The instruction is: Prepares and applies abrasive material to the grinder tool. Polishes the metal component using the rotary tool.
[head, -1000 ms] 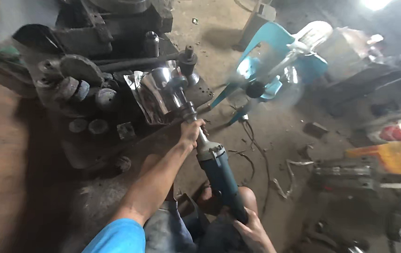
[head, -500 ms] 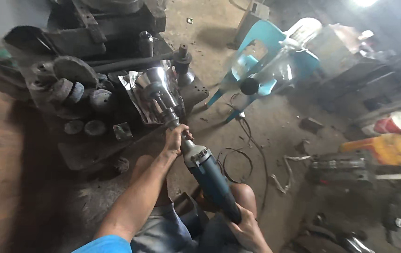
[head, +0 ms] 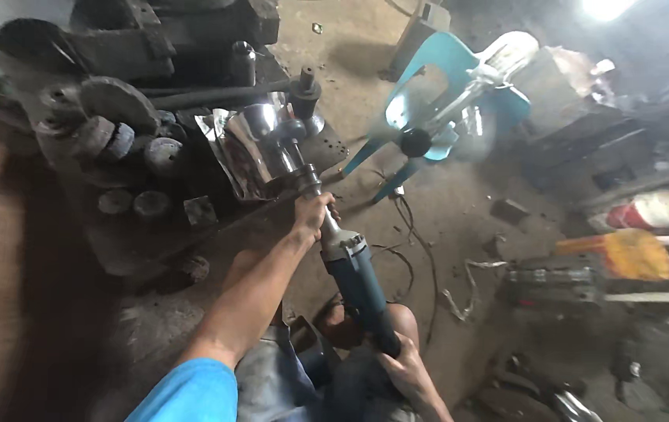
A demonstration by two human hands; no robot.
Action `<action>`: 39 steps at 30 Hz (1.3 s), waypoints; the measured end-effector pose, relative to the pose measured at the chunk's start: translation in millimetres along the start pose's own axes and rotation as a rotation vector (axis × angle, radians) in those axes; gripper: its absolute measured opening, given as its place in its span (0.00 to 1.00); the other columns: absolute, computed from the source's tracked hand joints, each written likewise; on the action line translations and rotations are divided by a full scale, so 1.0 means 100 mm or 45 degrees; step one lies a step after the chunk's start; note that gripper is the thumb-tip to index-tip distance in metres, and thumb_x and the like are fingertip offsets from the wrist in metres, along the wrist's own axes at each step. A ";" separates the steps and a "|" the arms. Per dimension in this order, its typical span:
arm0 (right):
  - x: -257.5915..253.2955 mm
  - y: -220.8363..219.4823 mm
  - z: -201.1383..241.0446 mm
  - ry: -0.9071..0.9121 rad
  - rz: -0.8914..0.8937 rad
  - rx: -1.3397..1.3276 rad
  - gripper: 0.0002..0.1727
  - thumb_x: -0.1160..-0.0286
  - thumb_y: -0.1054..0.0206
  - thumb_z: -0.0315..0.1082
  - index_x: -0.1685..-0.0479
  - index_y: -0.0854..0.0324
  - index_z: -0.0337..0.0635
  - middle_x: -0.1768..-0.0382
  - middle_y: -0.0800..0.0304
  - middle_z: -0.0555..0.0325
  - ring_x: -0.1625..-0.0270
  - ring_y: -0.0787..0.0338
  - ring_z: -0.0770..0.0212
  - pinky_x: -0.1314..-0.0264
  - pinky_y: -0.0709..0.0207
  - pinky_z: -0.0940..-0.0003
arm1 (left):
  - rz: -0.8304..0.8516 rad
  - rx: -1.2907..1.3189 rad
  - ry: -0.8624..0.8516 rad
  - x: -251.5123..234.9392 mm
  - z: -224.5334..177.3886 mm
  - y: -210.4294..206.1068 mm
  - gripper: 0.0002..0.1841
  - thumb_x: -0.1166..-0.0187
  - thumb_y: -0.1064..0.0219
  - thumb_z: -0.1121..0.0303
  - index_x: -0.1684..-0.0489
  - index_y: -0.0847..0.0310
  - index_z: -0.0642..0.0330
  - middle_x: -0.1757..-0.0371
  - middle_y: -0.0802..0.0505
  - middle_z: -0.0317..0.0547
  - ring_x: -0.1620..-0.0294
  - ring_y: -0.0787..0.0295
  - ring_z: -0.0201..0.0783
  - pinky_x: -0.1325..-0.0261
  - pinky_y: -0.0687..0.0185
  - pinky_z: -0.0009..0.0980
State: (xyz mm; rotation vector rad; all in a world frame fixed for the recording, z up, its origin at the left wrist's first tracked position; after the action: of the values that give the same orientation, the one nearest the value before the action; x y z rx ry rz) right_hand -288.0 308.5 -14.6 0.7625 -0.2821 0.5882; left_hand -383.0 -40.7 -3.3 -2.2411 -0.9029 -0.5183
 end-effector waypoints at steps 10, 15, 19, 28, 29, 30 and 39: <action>0.10 -0.05 0.08 0.071 -0.026 0.268 0.21 0.39 0.22 0.55 0.53 0.09 0.52 0.65 0.04 0.65 0.59 0.06 0.69 0.50 0.10 0.58 | 0.141 0.068 -0.109 0.22 0.03 0.35 0.04 0.28 0.34 0.66 0.63 0.23 0.54 0.79 0.18 0.40 0.80 0.18 0.38 0.72 0.14 0.39; 0.11 -0.08 0.10 0.106 -0.059 0.399 0.24 0.38 0.23 0.60 0.54 0.09 0.52 0.68 0.05 0.63 0.62 0.05 0.66 0.54 0.10 0.53 | 0.194 0.138 -0.154 0.22 0.06 0.49 0.04 0.28 0.38 0.68 0.71 0.26 0.52 0.83 0.21 0.38 0.83 0.21 0.37 0.72 0.15 0.39; 0.10 -0.07 0.11 0.089 -0.043 0.364 0.23 0.39 0.22 0.57 0.54 0.09 0.51 0.66 0.05 0.63 0.60 0.05 0.66 0.52 0.11 0.54 | 0.207 0.137 -0.147 0.23 0.05 0.44 0.04 0.27 0.36 0.67 0.69 0.25 0.52 0.82 0.20 0.38 0.82 0.21 0.37 0.72 0.15 0.39; 0.02 -0.02 -0.02 0.085 -0.092 0.168 0.19 0.40 0.22 0.53 0.56 0.08 0.51 0.65 0.04 0.68 0.61 0.06 0.72 0.50 0.09 0.62 | 0.100 0.099 -0.094 0.01 0.01 0.04 0.04 0.27 0.34 0.74 0.62 0.24 0.62 0.78 0.16 0.45 0.81 0.16 0.41 0.74 0.12 0.39; 0.00 -0.02 -0.04 0.082 -0.086 0.134 0.19 0.39 0.21 0.52 0.56 0.08 0.51 0.66 0.04 0.68 0.62 0.06 0.72 0.52 0.09 0.62 | 0.082 0.075 -0.075 -0.01 0.02 0.01 0.05 0.28 0.33 0.74 0.61 0.24 0.62 0.78 0.16 0.46 0.81 0.16 0.41 0.74 0.12 0.40; -0.01 -0.02 -0.05 0.073 -0.081 0.105 0.18 0.39 0.21 0.53 0.57 0.08 0.51 0.67 0.05 0.68 0.63 0.06 0.71 0.54 0.09 0.62 | 0.068 0.063 -0.062 -0.03 0.03 -0.01 0.06 0.29 0.33 0.74 0.60 0.24 0.63 0.77 0.16 0.47 0.81 0.15 0.42 0.74 0.11 0.40; 0.03 -0.02 -0.04 0.069 -0.065 0.174 0.19 0.40 0.21 0.52 0.55 0.08 0.52 0.65 0.04 0.68 0.61 0.06 0.73 0.50 0.09 0.64 | 0.102 0.111 -0.137 0.08 0.01 0.14 0.05 0.28 0.34 0.74 0.61 0.24 0.63 0.78 0.16 0.46 0.81 0.16 0.41 0.74 0.12 0.39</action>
State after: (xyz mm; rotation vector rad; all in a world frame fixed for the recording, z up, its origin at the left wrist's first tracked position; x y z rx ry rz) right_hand -284.4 311.7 -17.5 0.8817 -0.1730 0.5828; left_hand -367.7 -44.0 -5.7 -2.2324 -0.8685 -0.3191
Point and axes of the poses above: each hand's wrist, its own x-axis away from the middle knuckle, its own y-axis out of the back of the hand, z = x × y, the point moved 7 cm from there along -x, towards the middle knuckle
